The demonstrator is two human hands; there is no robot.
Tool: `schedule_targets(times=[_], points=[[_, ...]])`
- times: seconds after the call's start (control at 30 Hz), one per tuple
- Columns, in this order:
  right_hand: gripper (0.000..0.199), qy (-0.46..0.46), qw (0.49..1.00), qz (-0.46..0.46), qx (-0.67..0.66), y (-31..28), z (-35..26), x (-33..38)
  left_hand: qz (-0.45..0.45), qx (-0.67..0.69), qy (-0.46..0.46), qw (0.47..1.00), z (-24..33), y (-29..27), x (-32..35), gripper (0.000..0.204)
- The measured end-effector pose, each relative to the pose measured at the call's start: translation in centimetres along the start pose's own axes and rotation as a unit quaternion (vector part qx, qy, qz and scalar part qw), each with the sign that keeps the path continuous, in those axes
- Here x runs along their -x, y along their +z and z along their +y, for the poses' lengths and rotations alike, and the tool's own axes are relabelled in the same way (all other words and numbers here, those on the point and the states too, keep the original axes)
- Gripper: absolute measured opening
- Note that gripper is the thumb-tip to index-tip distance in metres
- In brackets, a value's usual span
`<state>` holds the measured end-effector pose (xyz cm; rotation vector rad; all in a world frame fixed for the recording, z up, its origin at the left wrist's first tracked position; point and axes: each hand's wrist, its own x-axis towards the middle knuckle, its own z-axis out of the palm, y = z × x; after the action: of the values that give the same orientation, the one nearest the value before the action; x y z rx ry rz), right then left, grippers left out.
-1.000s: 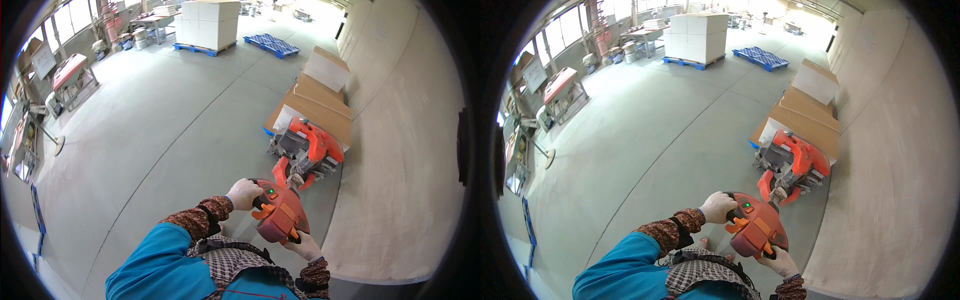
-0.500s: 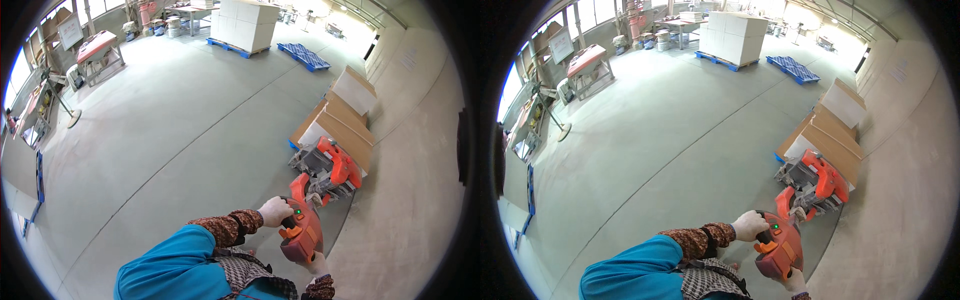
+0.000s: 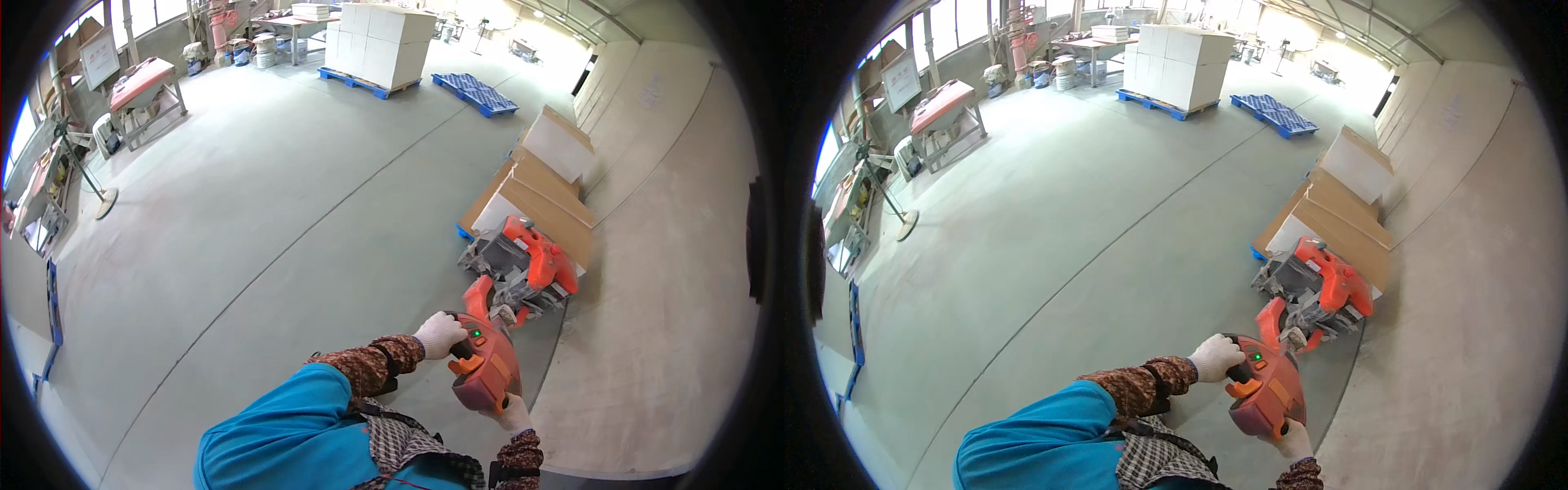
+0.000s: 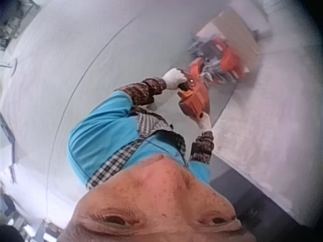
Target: The person is moving a pallet of wood with a pallet jack.
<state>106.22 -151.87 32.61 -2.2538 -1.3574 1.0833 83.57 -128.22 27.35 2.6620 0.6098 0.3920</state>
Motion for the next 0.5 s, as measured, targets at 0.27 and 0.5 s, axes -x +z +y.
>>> schedule_targets(times=[0.27, 0.5], points=[[0.052, 0.033, 0.999, 0.023, 0.0, 7.1, 1.4, 7.4, 0.004, -0.026, 0.003, 1.0, 3.5, 1.1, 8.8, 0.017], [0.058, 0.032, 0.999, -0.018, 0.034, -7.9, 12.2, 11.4, 0.005, -0.056, -0.003, 0.998, 17.9, 5.4, -2.3, 0.014]])
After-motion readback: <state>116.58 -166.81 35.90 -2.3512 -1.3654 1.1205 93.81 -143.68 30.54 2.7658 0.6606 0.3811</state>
